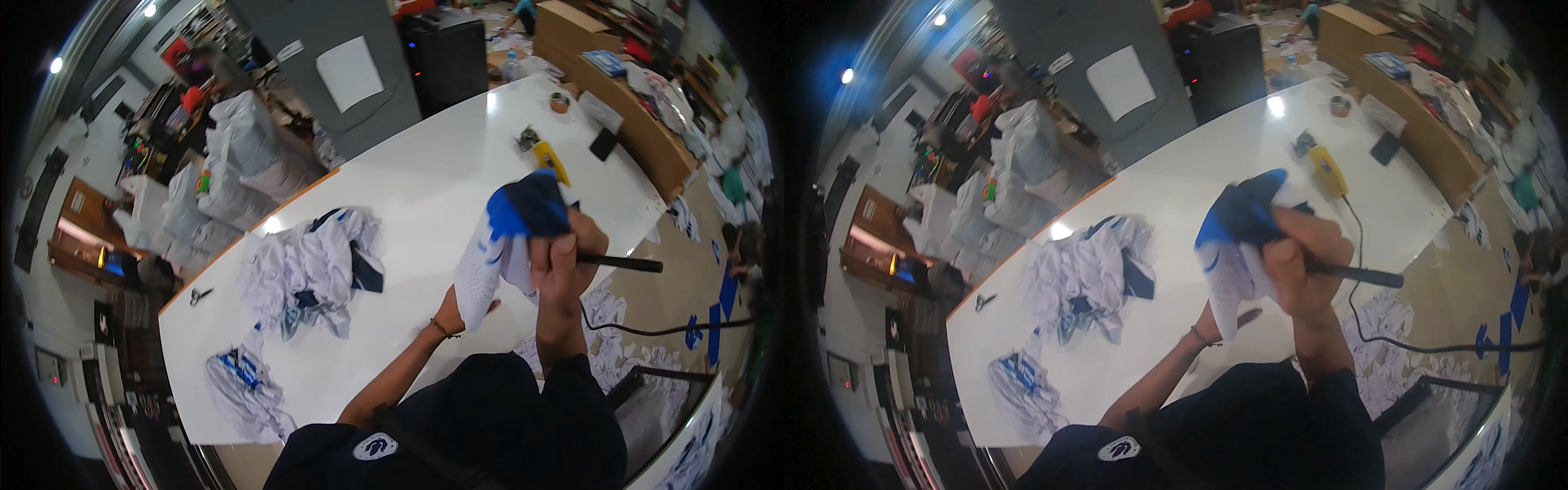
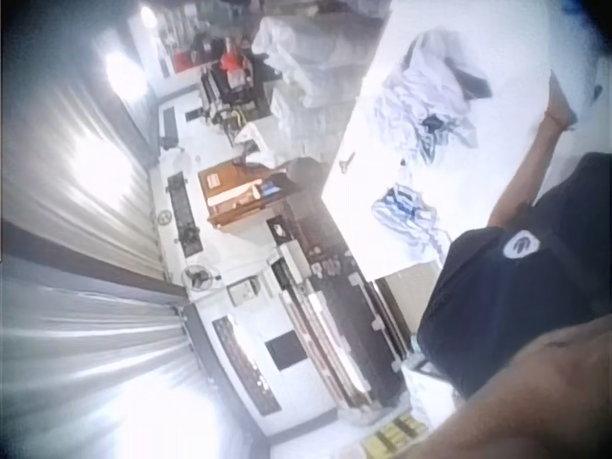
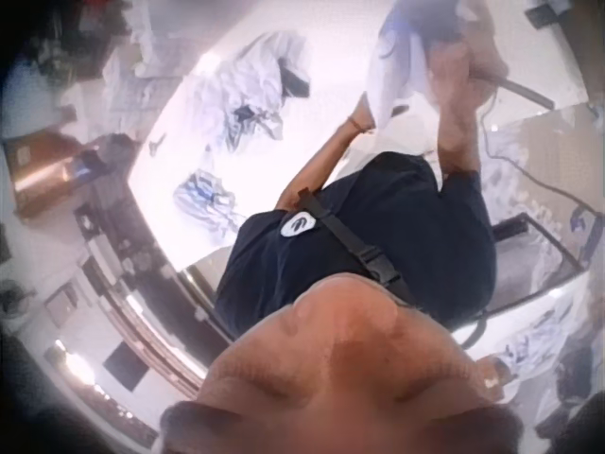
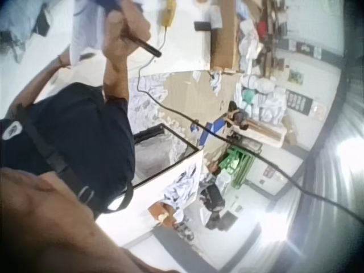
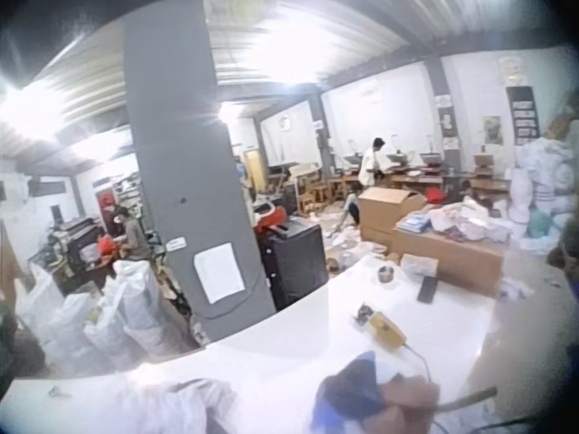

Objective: The person handles white fabric pieces and a cardboard template on a table, then uses a rotary cutter to cut the fabric along the template edge. The person also moves and folds other fabric pieces on the table.

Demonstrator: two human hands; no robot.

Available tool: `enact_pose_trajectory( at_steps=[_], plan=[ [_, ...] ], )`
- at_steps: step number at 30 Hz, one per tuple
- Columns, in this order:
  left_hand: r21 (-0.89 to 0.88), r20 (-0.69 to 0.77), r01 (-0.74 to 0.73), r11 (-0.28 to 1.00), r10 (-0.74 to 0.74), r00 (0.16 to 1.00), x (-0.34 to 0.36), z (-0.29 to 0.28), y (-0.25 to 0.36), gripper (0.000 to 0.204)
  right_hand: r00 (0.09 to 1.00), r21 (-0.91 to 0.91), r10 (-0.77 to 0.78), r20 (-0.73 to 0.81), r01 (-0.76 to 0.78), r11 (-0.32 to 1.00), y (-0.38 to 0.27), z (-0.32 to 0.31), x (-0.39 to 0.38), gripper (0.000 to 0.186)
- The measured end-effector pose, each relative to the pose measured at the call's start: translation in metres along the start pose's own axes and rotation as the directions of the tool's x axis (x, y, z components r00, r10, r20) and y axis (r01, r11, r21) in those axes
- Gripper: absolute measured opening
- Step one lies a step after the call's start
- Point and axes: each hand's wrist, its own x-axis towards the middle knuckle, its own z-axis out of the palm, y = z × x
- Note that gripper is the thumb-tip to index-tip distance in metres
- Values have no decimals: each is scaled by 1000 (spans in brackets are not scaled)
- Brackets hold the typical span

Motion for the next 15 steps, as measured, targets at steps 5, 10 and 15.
enact_pose_trajectory(
  at_steps=[5, 10, 15],
  plan=[
    [-631, -95, 137, 764, -252, 963, -31, -32, -36, 26, 915, -56, 402, 27, -400, 915, 55, 25, 24, 43],
    [-759, -203, 367, 537, -732, 651, -78, -77, -97, 28, 854, -554, 485, 188, -315, 771, 146, 15, -26, 48],
    [-745, -358, 399, 536, -824, 439, -158, -123, -109, 28, 655, -692, 686, 315, -336, 639, 211, -37, -139, 27]
  ],
)
